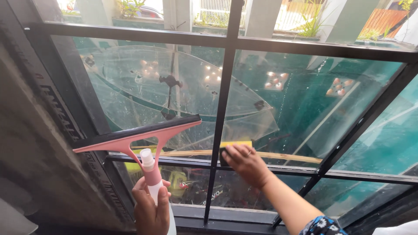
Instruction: Clean a glass window using a spray bottle with an integrated squeegee and a sponge.
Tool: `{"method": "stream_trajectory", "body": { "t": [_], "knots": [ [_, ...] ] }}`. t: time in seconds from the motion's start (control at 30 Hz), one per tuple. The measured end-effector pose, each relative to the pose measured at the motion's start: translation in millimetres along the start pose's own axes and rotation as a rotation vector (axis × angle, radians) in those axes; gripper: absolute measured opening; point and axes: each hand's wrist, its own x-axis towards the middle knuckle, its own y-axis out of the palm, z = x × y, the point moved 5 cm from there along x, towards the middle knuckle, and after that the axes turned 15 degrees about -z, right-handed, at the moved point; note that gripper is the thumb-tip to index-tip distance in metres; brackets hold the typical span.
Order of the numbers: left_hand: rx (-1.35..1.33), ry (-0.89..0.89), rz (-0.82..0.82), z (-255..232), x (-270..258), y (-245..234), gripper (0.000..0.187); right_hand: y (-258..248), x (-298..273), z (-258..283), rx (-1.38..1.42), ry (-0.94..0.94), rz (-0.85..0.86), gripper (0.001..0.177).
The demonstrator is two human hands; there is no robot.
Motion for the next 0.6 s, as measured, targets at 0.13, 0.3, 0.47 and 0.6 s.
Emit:
{"method": "stream_trajectory", "body": {
  "t": [0.13,0.3,0.47,0.6],
  "knots": [
    [0.013,0.007,-0.011,-7,-2,-1,0.047,11,-32,17,0.008,-0.081,0.065,0.043],
    [0.007,0.016,-0.026,-2,-2,-5,0.049,-24,25,-43,-0.329,-0.260,-0.036,0.038],
    [0.022,0.001,-0.036,-5,-8,2,0.049,-105,114,-128,-0.462,-0.184,-0.289,0.041],
    [0.011,-0.022,-0.044,-7,-12,11,0.048,-103,98,-127,-0.344,-0.073,-0.342,0.046]
  ]
}}
